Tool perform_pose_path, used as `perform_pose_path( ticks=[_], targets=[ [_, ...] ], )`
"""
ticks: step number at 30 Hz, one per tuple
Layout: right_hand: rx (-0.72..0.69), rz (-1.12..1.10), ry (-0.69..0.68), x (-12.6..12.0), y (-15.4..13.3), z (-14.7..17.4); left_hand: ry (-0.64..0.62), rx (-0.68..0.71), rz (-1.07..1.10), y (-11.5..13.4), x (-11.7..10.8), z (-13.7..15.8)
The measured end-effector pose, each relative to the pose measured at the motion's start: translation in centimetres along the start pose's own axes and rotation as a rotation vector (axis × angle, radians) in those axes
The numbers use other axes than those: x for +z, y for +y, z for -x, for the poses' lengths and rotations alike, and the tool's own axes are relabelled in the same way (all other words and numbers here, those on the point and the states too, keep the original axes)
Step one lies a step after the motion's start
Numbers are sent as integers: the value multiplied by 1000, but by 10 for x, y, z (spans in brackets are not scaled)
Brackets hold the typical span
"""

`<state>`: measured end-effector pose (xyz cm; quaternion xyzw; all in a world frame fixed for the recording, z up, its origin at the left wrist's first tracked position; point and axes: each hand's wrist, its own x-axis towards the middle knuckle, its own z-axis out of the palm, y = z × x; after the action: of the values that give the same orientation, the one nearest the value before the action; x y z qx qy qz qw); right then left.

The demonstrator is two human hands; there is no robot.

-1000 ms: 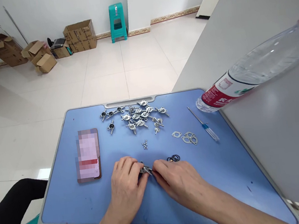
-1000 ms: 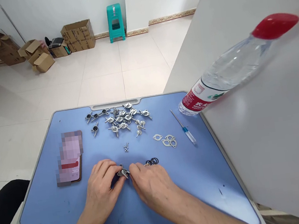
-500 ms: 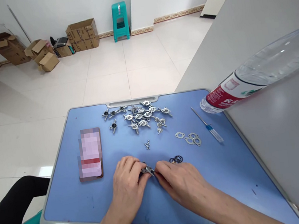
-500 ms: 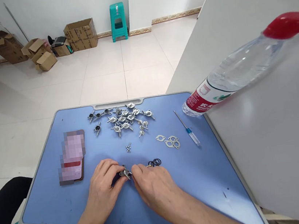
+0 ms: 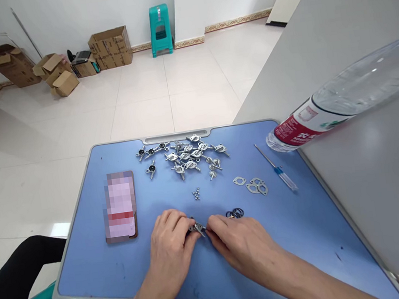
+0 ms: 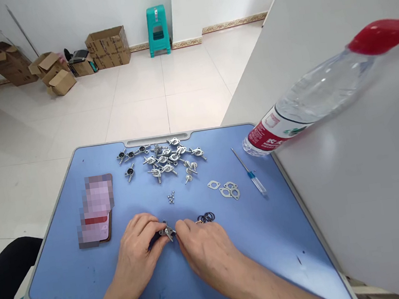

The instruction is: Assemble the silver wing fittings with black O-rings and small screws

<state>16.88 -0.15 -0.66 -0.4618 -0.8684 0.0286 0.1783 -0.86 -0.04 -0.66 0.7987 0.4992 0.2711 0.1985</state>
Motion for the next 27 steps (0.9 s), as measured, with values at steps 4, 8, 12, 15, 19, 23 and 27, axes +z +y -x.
perform_pose_path(
  ticks=[4, 8, 12, 15, 19, 23, 27],
  targets=[
    [-3, -1, 8, 0, 0, 0, 6, 8, -6, 0, 0, 0],
    [-4, 0, 3, 0, -1, 0, 7, 9, -5, 0, 1, 0],
    [-1, 1, 5, -1, -1, 0, 6, 4, 8, 0, 1, 0],
    [-1, 1, 10, -2, -2, -1, 9, 2, 8, 1, 2, 0],
    [-6, -2, 12, -2, -3, -1, 14, 4, 0, 1, 2, 0],
    [-8, 3, 11, -1, -3, -1, 13, 6, -6, 1, 2, 0],
    [-9, 5, -2, -1, -2, 0, 14, 10, -15, 1, 2, 0]
  ],
)
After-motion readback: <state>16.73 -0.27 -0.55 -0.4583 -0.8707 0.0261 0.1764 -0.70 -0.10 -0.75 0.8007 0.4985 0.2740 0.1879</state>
